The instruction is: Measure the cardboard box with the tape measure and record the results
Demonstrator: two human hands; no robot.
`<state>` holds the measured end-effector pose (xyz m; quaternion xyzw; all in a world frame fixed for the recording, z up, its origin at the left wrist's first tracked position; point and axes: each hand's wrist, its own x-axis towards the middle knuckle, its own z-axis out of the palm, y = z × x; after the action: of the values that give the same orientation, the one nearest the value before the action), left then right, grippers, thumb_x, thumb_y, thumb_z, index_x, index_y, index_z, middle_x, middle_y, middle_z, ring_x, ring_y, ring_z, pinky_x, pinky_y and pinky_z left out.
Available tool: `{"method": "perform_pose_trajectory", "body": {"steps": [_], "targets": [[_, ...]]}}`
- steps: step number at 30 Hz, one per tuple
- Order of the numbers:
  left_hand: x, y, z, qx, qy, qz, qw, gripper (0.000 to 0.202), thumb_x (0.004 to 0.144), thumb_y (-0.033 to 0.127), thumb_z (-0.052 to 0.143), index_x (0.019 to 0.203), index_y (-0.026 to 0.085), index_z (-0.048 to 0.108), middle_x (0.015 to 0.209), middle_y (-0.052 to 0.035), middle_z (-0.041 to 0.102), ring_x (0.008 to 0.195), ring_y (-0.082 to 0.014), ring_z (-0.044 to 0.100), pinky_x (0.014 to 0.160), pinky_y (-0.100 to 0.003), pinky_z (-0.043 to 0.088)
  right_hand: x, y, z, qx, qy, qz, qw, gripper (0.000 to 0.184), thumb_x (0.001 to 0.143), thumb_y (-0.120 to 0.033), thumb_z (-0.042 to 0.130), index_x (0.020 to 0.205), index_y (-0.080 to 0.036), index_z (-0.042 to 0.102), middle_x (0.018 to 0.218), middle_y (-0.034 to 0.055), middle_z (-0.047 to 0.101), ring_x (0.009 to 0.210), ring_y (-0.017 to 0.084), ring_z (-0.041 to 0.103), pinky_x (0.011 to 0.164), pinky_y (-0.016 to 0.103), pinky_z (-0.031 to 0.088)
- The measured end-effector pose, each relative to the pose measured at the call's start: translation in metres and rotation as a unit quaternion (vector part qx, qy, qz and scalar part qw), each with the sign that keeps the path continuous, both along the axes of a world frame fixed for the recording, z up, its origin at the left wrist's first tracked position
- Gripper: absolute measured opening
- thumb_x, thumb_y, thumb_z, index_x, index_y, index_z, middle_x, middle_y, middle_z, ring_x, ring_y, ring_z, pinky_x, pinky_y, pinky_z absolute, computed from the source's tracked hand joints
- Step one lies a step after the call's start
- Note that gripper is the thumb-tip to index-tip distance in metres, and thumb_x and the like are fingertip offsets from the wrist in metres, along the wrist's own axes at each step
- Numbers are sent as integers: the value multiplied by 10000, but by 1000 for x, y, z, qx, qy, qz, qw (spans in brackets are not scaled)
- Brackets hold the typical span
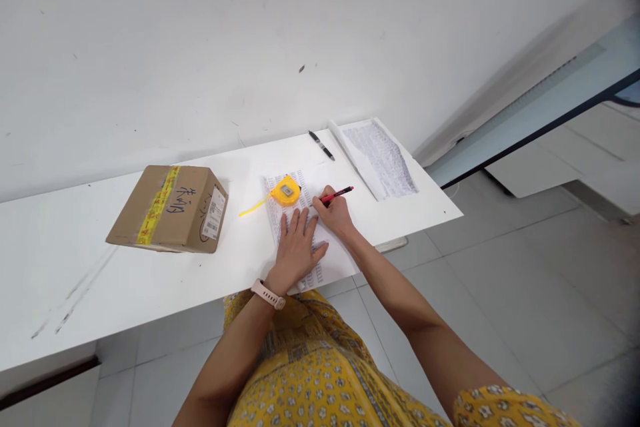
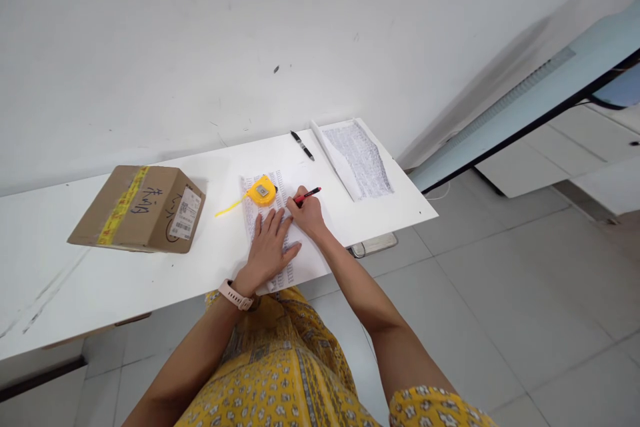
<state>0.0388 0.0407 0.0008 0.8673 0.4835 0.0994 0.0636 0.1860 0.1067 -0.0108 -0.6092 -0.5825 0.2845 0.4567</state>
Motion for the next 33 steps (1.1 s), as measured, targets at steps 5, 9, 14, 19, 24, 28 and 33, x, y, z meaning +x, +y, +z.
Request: {"method": "perform_pose_trajectory", "body": {"steps": [5, 9, 14, 19, 24, 28, 33], "targets": [[0, 0, -1, 5, 1, 1, 1000, 618, 949, 497, 480, 1443, 127, 449, 1569, -155, 361, 1471, -348, 262, 1203, -585, 143, 0, 0, 1, 3, 8, -13, 1000, 210, 783, -294, 529, 648, -246, 375, 509, -70, 397, 515, 130, 402, 526, 261, 302], [1, 1, -1, 4, 1, 0, 1000, 620, 950, 496, 480, 1447, 127, 445, 1572, -155, 356, 1474, -348, 253, 1204, -584, 136, 0, -1, 3, 5, 6, -15, 1000, 208, 795, -314, 524, 659, -246, 382, 519, -66, 414, 519, 133, 414, 535, 266, 308], [1, 0, -1, 5, 0, 0, 1000, 619, 954, 499, 473, 1446, 124, 447, 1572, -158, 355, 1476, -345, 250, 1205, -582, 131, 0, -1, 4, -1, 1, -13, 1000, 204, 794, -313, 523, 660, -246, 384, 525, -63, 421, 523, 135, 420, 535, 266, 312], [1, 0, 1, 3, 0, -1, 1000, 621, 951, 496, 479, 1446, 124, 443, 1572, -157, 355, 1474, -347, 254, 1204, -583, 139, 0, -1, 3, 0, -2, -12, 1000, 210, 799, -310, 528, 665, -246, 379, 525, -63, 419, 522, 136, 417, 537, 267, 314], [1, 0, 0, 8, 0, -1, 1000, 620, 949, 496, 475, 1445, 124, 440, 1570, -158, 359, 1471, -345, 260, 1204, -583, 142, 1, -1, 2, -2, -9, -10, 1000, 212, 801, -313, 522, 668, -247, 371, 528, -61, 421, 523, 135, 415, 534, 263, 311], [1, 0, -1, 10, -1, -2, 1000, 619, 949, 499, 470, 1442, 126, 440, 1569, -156, 361, 1475, -340, 253, 1204, -583, 139, 0, 0, 1, -2, -11, -15, 1000, 208, 787, -297, 516, 659, -248, 360, 513, -65, 397, 516, 133, 394, 522, 260, 294], [1, 0, 0, 8, 2, 0, 1000, 619, 948, 496, 472, 1446, 129, 436, 1572, -153, 356, 1475, -339, 252, 1205, -579, 139, 0, 0, 1, 3, -9, -15, 1000, 212, 796, -307, 513, 658, -246, 364, 518, -66, 396, 515, 130, 388, 523, 261, 290]]}}
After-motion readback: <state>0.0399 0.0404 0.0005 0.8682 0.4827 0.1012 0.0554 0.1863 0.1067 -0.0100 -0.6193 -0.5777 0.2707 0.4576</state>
